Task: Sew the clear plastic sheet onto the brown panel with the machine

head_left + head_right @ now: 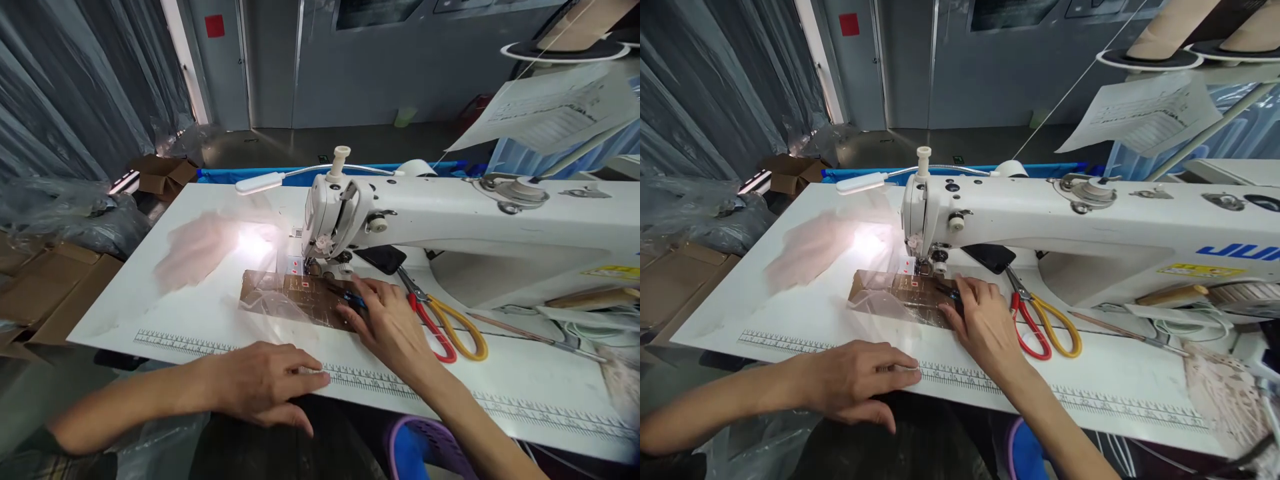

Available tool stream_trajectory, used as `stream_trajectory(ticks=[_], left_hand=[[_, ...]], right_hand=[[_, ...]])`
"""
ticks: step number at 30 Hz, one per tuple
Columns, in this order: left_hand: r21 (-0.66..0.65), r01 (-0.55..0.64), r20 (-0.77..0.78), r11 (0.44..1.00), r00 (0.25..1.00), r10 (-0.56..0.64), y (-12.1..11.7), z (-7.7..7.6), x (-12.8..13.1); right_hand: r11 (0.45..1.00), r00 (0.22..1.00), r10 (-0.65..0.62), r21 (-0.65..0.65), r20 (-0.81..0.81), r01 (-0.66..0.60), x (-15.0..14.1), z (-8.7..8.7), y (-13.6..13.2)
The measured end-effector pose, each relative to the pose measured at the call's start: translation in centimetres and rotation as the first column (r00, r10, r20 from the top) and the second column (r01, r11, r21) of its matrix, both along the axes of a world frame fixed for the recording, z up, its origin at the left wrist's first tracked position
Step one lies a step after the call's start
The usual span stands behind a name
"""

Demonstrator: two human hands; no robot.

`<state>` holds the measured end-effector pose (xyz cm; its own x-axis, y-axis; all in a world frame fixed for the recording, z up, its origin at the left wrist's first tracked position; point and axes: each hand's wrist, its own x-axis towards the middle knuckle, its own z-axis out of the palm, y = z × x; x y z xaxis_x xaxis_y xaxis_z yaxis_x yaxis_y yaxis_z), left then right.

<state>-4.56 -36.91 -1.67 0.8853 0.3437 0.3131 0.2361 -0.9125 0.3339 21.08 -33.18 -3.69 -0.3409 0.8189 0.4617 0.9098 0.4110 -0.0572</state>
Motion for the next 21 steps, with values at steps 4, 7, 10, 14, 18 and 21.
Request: stream_trajectory(ticks=[4, 7, 10, 14, 18, 21], left_hand=[[0.116, -0.064, 0.065, 0.991, 0.996, 0.056, 3.0, 1.5, -0.6], [0.235, -0.172, -0.036, 0.956, 0.982, 0.186, 8.4, 1.3, -1.5], [0.280, -0.164, -0.236, 0.946, 0.943, 0.233, 12.5, 0.6, -1.8], [0.193, -0.142, -0.277, 0.971, 0.941, 0.193, 13.8, 0.0, -2.0], [0.106, -0.155, -0.163, 0.982, 0.972, 0.171, 12.8, 0.6, -3.0], [0.141, -0.171, -0.142, 0.975, 0.971, 0.191, 12.3, 2.3, -4.2]], right_hand=[[0.961, 0.966, 0.134, -0.207, -0.220, -0.181, -1.1, 0.1, -1.4], [0.926, 0.945, 0.158, -0.290, -0.286, -0.243, -3.2, 0.0, -1.3], [0.914, 0.938, 0.176, -0.303, -0.300, -0.269, -5.0, -0.1, -0.5], [0.911, 0.952, 0.160, -0.332, -0.260, -0.244, -6.2, -0.4, 0.6], [0.883, 0.911, 0.231, -0.320, -0.343, -0.345, -6.6, -0.6, 1.5], [0.830, 0.865, 0.234, -0.372, -0.443, -0.415, -7.4, -0.3, 2.1]])
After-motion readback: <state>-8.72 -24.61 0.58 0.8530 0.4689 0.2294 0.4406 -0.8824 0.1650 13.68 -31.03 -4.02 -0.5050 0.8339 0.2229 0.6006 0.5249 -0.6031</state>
